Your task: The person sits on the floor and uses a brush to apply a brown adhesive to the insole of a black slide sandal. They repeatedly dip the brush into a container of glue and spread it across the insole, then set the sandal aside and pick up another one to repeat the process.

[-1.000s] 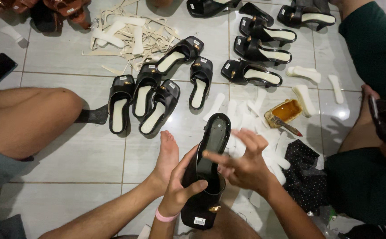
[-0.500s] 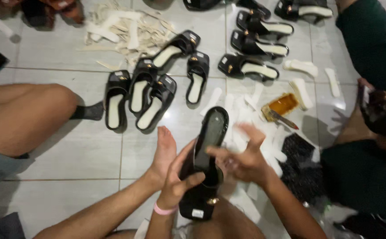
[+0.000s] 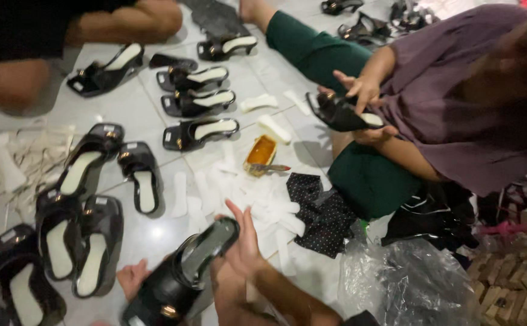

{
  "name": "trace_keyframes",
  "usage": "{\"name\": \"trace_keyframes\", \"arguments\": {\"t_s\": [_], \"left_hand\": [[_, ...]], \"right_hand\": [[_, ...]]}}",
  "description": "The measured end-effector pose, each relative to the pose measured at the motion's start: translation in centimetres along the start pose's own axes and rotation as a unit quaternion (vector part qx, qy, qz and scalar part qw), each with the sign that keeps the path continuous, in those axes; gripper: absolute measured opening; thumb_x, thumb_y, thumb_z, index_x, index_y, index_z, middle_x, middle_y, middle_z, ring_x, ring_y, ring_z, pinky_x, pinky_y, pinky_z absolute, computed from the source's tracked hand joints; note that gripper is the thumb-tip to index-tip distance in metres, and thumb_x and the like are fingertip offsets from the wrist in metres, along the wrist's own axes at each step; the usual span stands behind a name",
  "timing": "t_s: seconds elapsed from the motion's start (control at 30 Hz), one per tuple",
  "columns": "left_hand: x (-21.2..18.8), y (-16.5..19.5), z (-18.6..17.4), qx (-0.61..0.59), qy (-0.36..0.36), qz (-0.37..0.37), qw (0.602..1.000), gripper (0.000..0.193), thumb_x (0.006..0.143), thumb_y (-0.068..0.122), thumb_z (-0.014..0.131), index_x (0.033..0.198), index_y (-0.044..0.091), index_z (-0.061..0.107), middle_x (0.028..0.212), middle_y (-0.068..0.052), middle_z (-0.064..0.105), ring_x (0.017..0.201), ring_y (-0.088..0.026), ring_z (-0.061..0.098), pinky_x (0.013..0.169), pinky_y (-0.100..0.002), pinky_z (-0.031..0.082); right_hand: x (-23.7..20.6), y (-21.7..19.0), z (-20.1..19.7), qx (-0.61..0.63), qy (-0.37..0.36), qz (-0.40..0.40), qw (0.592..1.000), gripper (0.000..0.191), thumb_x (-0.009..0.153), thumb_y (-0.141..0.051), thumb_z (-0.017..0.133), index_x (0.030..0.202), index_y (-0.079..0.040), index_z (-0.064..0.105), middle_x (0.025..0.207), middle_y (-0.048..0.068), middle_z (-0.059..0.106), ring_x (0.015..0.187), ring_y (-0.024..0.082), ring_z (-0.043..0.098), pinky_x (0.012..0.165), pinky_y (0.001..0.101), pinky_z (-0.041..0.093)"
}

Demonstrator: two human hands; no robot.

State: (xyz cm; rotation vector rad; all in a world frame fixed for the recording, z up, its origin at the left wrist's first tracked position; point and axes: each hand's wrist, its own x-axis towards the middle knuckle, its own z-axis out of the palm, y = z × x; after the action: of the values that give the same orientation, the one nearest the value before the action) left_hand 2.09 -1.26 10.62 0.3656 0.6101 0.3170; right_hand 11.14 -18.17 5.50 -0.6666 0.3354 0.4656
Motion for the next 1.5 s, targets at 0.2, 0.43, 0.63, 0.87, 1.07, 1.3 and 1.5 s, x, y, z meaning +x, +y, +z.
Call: {"name": "trace_keyframes", "arguments": {"t_s": [0.2,0.43,0.63,0.87,1.07,1.3,1.5], "left_hand": [[0.8,-2.8,-0.2,-0.010,0.045,0.023,0.999,0.107,0.068,0.067,0.061,0.153,0.004,0.041,0.149,-0.012,0.052,0.135,-0.030,0.052,0.114,-0.054,0.039],[-1.0,-2.2,-0.5,-0.014,0.068,0.062,0.996,0.120,0.062,0.089,0.054,0.151,0.010,0.044,0.148,-0.008,0.054,0.134,-0.029,0.053,0.113,-0.059,0.039],[-4.0,-1.5,1.8,-0.019,0.036,0.046,0.998,0.113,0.074,0.088,0.051,0.150,0.004,0.045,0.146,-0.011,0.056,0.137,-0.032,0.052,0.113,-0.061,0.042],[-4.9,-3.2,1.5,-0.107,-0.003,0.005,0.994,0.085,0.089,0.072,0.046,0.146,0.009,0.045,0.142,-0.010,0.055,0.134,-0.035,0.049,0.104,-0.066,0.044],[-5.7,-3.9,0.9,-0.048,-0.032,0.019,0.998,0.082,0.095,0.063,0.048,0.151,0.005,0.041,0.142,-0.015,0.055,0.134,-0.041,0.051,0.105,-0.057,0.044],[-6.0,-2.3,-0.3,-0.011,-0.122,-0.037,0.992,0.090,0.093,0.066,0.049,0.151,-0.002,0.037,0.141,-0.028,0.054,0.132,-0.044,0.052,0.106,-0.060,0.046],[-7.2,-1.2,0.2,0.003,-0.173,-0.048,0.984,0.094,0.094,0.065,0.052,0.159,0.002,0.029,0.147,-0.034,0.050,0.126,-0.048,0.053,0.108,-0.057,0.043]], "right_hand": [[-4.9,4.3,-0.2,-0.031,-0.068,-0.078,0.994,0.073,0.105,-0.063,0.035,0.154,-0.008,0.038,0.112,0.012,0.061,0.105,0.024,0.061,0.101,0.0423,0.048],[-5.7,-10.7,0.8,-0.708,-0.002,-0.352,0.613,0.110,0.076,-0.034,0.089,0.153,0.007,0.022,0.152,0.026,0.032,0.143,0.036,0.035,0.117,0.0455,0.033],[-8.0,-22.1,5.7,-0.490,0.033,-0.698,0.521,0.030,0.095,-0.012,0.074,0.121,0.002,0.066,0.113,0.020,0.066,0.099,0.031,0.063,0.087,0.0374,0.049],[4.5,-19.5,1.1,-0.673,0.028,-0.336,0.659,0.035,0.111,-0.031,0.047,0.131,-0.008,0.066,0.125,0.014,0.072,0.120,0.024,0.069,0.101,0.0373,0.051],[14.8,-19.5,-6.7,-0.873,0.114,-0.235,0.411,0.050,0.110,-0.042,0.034,0.135,-0.016,0.068,0.159,0.017,0.035,0.144,0.038,0.032,0.116,0.0587,0.022],[17.0,-19.0,-7.1,-0.906,0.098,-0.191,0.364,0.067,0.108,-0.048,0.026,0.144,0.001,0.054,0.169,0.011,0.019,0.149,0.038,0.020,0.114,0.0655,0.015],[16.8,-18.5,-6.4,-0.915,0.114,-0.175,0.346,0.072,0.109,-0.047,0.026,0.146,0.010,0.048,0.170,0.009,0.018,0.152,0.034,0.020,0.114,0.0660,0.017]]}}
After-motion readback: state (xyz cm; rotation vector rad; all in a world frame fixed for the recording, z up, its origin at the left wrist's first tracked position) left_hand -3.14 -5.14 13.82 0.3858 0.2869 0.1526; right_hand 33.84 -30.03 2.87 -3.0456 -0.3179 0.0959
